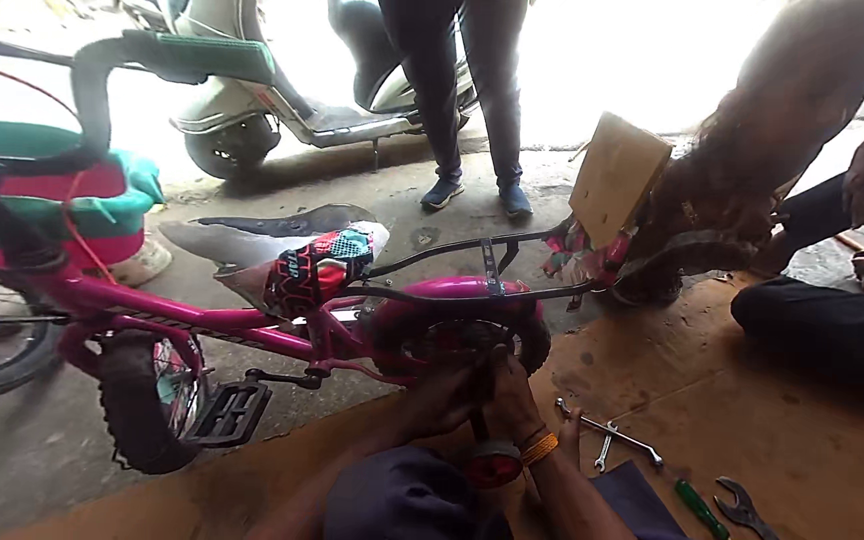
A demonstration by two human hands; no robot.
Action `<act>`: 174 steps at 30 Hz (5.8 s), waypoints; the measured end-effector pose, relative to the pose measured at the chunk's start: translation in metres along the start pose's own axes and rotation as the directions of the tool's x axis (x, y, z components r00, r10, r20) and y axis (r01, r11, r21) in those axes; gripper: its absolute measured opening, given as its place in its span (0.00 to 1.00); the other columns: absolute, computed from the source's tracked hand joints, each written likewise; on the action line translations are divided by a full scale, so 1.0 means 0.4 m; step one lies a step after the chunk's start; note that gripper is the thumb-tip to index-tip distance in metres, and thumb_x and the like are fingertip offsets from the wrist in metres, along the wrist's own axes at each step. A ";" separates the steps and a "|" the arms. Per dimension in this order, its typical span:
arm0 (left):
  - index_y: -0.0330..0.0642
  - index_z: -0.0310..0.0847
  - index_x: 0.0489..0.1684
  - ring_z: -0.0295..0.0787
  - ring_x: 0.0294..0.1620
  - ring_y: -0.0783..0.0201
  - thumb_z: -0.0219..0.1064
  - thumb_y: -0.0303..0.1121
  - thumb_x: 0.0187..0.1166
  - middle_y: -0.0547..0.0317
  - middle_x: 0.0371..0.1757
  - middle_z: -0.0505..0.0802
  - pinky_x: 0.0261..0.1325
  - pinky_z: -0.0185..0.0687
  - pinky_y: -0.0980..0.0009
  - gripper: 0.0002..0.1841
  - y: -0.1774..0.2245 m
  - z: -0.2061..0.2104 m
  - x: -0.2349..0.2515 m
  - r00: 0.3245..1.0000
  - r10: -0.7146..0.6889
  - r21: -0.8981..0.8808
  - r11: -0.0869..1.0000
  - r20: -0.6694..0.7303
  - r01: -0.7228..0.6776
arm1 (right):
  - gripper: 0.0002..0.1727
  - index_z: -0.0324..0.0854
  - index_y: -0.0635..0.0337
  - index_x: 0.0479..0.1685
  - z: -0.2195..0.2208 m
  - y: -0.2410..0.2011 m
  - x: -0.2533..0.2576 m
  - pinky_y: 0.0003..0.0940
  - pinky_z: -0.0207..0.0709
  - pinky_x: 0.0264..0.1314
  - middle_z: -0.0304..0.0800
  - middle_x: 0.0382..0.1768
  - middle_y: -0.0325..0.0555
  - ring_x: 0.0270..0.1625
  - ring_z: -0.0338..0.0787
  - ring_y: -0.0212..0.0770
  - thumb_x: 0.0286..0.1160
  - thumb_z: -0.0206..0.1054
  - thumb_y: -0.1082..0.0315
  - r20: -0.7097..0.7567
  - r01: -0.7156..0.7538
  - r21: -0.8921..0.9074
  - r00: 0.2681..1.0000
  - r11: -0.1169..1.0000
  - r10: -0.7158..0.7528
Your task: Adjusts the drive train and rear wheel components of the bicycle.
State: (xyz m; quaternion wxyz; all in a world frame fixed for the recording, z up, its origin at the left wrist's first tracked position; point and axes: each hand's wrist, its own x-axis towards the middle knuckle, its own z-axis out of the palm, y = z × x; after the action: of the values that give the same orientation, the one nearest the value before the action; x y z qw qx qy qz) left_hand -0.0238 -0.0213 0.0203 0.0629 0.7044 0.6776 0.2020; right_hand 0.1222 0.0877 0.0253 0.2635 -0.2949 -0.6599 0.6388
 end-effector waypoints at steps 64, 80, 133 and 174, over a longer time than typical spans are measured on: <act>0.57 0.92 0.56 0.84 0.72 0.67 0.55 0.26 0.83 0.72 0.66 0.93 0.85 0.58 0.43 0.19 0.029 0.000 -0.008 0.983 -0.181 0.042 0.983 0.007 0.181 | 0.23 0.86 0.60 0.63 -0.032 0.264 -0.111 0.51 0.75 0.73 0.89 0.61 0.55 0.66 0.86 0.50 0.84 0.54 0.56 0.092 -0.250 -0.457 0.941 0.854 0.325; 0.52 0.93 0.54 0.84 0.72 0.65 0.58 0.26 0.82 0.66 0.61 0.94 0.90 0.54 0.45 0.16 0.007 0.015 -0.010 0.984 -0.177 -0.065 0.982 0.023 0.178 | 0.21 0.85 0.57 0.48 -0.174 0.227 -0.176 0.51 0.78 0.48 0.86 0.36 0.45 0.40 0.86 0.42 0.82 0.61 0.47 0.568 -0.272 -0.521 0.597 0.809 0.566; 0.53 0.95 0.48 0.80 0.76 0.74 0.45 0.32 0.83 0.72 0.64 0.93 0.92 0.46 0.49 0.23 -0.006 -0.022 -0.002 0.998 -0.002 -0.259 0.966 0.061 0.018 | 0.17 0.79 0.60 0.40 0.047 0.113 -0.008 0.27 0.75 0.24 0.85 0.26 0.44 0.24 0.83 0.36 0.93 0.50 0.60 0.336 -0.648 0.529 0.753 0.549 0.566; 0.52 0.92 0.55 0.89 0.62 0.59 0.62 0.41 0.87 0.64 0.58 0.95 0.74 0.73 0.49 0.12 0.026 -0.015 0.019 0.949 -0.284 0.230 0.941 0.135 0.249 | 0.28 0.71 0.63 0.73 -0.097 0.145 -0.155 0.31 0.80 0.37 0.88 0.45 0.47 0.37 0.86 0.36 0.75 0.71 0.66 -0.017 -0.459 0.055 0.888 0.887 0.460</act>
State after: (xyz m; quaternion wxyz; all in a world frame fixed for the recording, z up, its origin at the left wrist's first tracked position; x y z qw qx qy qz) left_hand -0.0163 -0.0158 0.0309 0.0714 0.6230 0.7767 0.0595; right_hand 0.1958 0.0700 -0.0290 0.1219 -0.4456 -0.5515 0.6946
